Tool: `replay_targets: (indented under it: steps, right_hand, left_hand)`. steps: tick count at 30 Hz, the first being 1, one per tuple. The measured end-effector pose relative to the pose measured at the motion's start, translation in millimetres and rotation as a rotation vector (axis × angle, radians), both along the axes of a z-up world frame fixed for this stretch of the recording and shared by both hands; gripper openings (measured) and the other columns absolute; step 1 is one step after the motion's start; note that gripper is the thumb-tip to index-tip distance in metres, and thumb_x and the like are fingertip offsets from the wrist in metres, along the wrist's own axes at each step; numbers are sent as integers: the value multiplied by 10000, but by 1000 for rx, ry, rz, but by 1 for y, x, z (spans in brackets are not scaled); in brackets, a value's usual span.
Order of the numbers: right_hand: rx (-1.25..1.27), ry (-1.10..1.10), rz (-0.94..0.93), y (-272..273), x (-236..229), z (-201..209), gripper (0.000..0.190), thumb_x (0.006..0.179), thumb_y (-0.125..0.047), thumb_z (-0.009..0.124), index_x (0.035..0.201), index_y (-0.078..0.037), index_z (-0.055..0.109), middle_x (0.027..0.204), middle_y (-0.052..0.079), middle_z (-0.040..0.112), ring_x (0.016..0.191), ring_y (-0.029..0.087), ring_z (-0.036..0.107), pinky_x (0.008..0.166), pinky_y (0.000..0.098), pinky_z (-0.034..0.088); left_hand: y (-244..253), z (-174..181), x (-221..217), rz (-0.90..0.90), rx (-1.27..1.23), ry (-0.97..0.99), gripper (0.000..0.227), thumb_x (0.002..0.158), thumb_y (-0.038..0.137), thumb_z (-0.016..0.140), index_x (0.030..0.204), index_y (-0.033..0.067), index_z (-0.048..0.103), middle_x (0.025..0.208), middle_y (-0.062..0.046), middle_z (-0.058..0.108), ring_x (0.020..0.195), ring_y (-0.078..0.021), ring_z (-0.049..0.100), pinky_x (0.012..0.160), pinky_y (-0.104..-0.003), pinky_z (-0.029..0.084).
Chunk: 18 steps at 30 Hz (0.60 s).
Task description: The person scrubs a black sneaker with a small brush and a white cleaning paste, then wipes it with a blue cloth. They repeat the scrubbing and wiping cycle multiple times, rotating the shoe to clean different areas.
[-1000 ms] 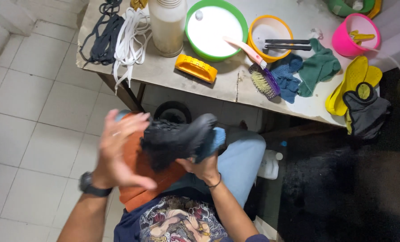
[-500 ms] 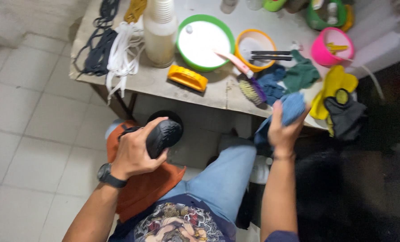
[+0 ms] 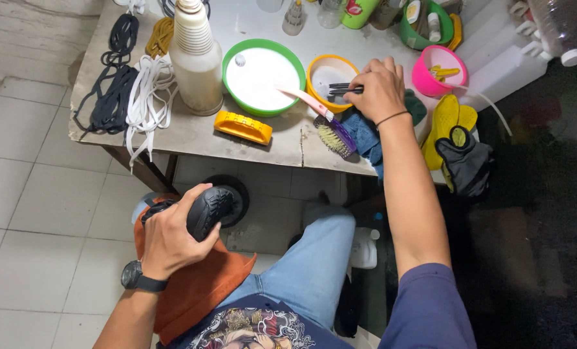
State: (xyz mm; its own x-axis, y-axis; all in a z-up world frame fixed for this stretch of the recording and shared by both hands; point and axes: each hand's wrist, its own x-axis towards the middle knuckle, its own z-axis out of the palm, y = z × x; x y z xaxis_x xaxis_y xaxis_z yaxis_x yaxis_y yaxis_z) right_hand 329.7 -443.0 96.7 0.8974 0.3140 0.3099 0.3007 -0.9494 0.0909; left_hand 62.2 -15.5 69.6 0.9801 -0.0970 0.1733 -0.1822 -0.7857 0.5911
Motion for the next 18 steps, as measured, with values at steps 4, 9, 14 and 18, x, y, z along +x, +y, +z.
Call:
replay_targets:
  steps: [4, 9, 14, 18]
  right_hand:
    - [-186, -138, 154, 1, 3, 8, 116, 845, -315, 840, 849, -199, 837, 940, 5, 663, 966, 319, 500, 796, 449, 412]
    - [-131, -17, 70, 0, -29, 45, 178, 1049, -200, 718, 992, -51, 639, 971, 114, 686, 896, 289, 580, 819, 425, 496]
    - [109, -73, 51, 10, -66, 44, 103, 1034, -81, 620, 1050, -54, 522, 897, 182, 606, 701, 408, 573, 511, 513, 427]
    - [148, -178, 77, 15, -85, 26, 215, 953, -168, 691, 1156, -181, 620, 949, 98, 680, 859, 365, 721, 715, 492, 575]
  left_hand:
    - [1, 2, 2, 35, -16, -9, 719, 703, 532, 737, 1361, 278, 600, 996, -6, 782, 850, -295, 735, 619, -460, 558]
    - [7, -3, 7, 14, -32, -67, 657, 707, 416, 699, 1346, 277, 636, 1142, -21, 768, 874, -284, 738, 713, -416, 578]
    - [6, -6, 8, -6, -56, -71, 649, 705, 386, 688, 1338, 256, 629, 1311, -11, 691, 944, -267, 726, 660, -406, 580]
    - [7, -27, 12, -61, -148, -151, 671, 709, 455, 749, 1347, 266, 653, 1362, -28, 670, 1155, -399, 644, 966, -500, 516]
